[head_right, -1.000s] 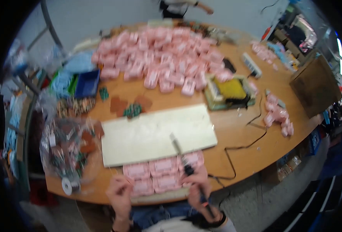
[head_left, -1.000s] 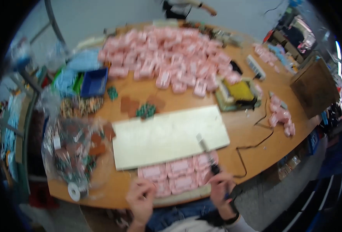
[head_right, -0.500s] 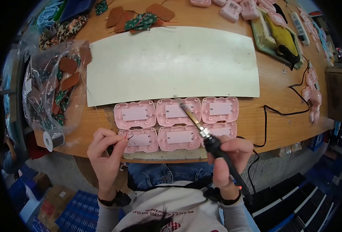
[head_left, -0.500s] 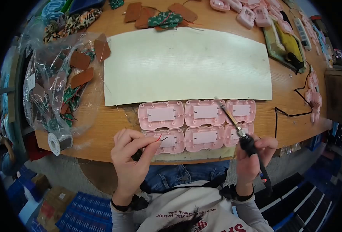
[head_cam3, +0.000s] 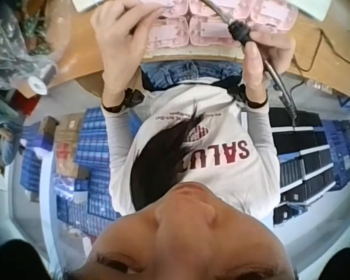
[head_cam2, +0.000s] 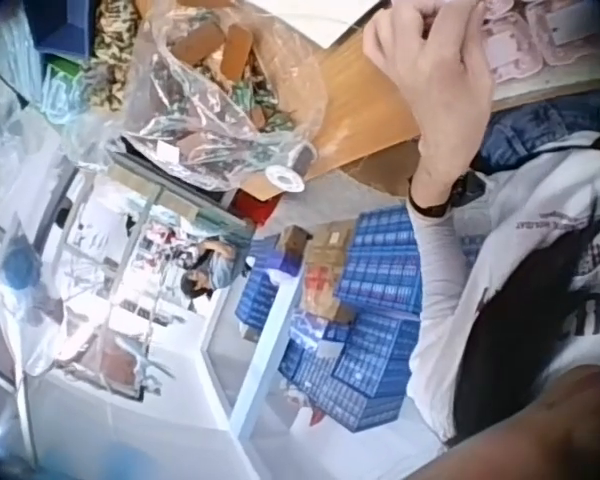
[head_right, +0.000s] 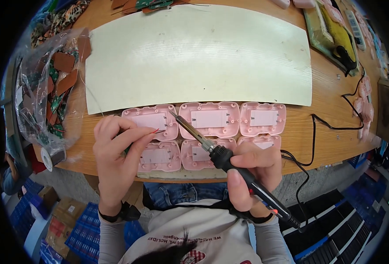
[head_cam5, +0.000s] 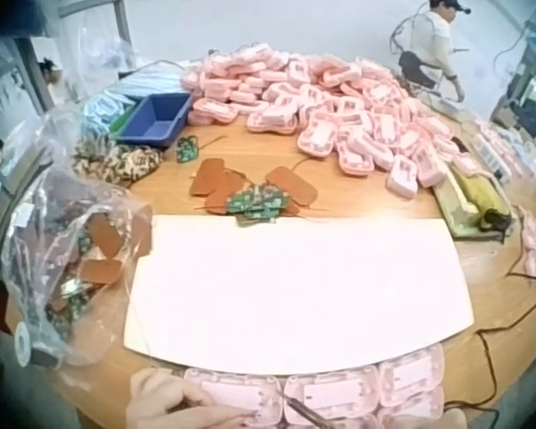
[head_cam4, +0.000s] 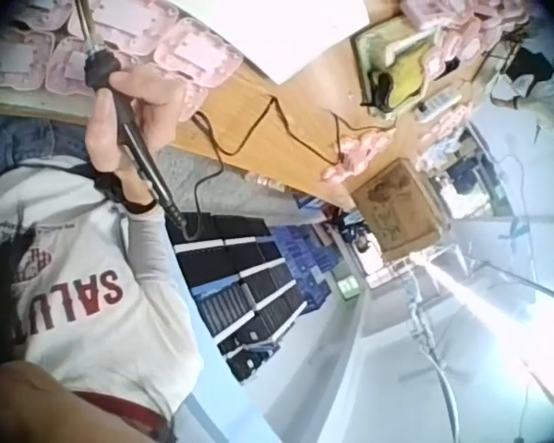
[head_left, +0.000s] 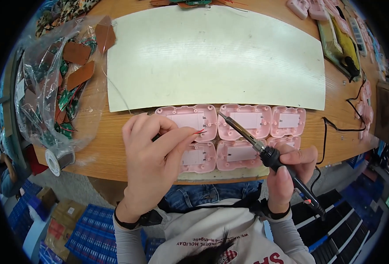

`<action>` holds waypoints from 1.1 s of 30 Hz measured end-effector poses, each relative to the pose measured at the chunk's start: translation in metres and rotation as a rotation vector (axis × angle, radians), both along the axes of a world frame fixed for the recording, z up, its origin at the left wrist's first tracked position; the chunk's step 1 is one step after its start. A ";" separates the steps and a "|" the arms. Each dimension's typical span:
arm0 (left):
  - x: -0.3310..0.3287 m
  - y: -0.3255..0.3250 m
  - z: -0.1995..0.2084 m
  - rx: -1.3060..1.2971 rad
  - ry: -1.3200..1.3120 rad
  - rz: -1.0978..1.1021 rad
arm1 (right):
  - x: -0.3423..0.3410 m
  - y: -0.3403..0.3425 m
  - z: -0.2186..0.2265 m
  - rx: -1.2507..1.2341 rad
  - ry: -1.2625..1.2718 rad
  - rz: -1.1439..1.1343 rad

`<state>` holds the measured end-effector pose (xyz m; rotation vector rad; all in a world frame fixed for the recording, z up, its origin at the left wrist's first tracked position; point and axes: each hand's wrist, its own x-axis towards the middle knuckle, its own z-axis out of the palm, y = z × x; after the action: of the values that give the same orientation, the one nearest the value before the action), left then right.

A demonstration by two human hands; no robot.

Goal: Soldering wires onto small electronic circuit boards inside pink plastic housings on an assembly line.

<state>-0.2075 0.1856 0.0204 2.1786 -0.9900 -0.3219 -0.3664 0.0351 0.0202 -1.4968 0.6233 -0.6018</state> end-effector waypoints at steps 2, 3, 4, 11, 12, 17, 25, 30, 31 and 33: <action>0.001 -0.001 -0.003 0.013 0.022 0.000 | 0.000 -0.004 -0.007 -0.041 -0.131 0.110; 0.002 -0.002 -0.005 0.002 0.049 0.019 | 0.000 -0.004 -0.008 -0.035 -0.126 0.109; 0.003 -0.002 -0.006 -0.009 0.075 0.038 | 0.000 -0.004 -0.009 -0.022 -0.133 0.102; 0.006 -0.006 -0.008 0.009 0.009 -0.006 | 0.003 -0.007 -0.008 -0.062 -0.103 0.150; 0.006 -0.007 -0.007 0.021 -0.003 -0.007 | 0.003 -0.007 -0.007 -0.061 -0.100 0.150; 0.007 -0.012 -0.006 0.075 -0.006 -0.024 | 0.005 -0.008 -0.012 -0.099 -0.111 0.142; 0.009 -0.016 -0.002 0.130 -0.079 -0.043 | 0.007 -0.010 -0.015 -0.109 -0.132 0.170; 0.012 -0.014 -0.010 0.118 -0.069 -0.047 | 0.007 -0.010 -0.014 -0.131 -0.116 0.166; 0.012 -0.014 -0.011 0.115 -0.069 -0.043 | 0.005 -0.010 -0.016 -0.132 -0.120 0.172; 0.011 -0.016 -0.005 0.135 -0.044 -0.032 | 0.004 -0.010 -0.016 -0.132 -0.124 0.177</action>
<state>-0.1968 0.1693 0.0150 2.3018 -1.0558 -0.3667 -0.3620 0.0246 0.0041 -1.6049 0.3564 -0.6028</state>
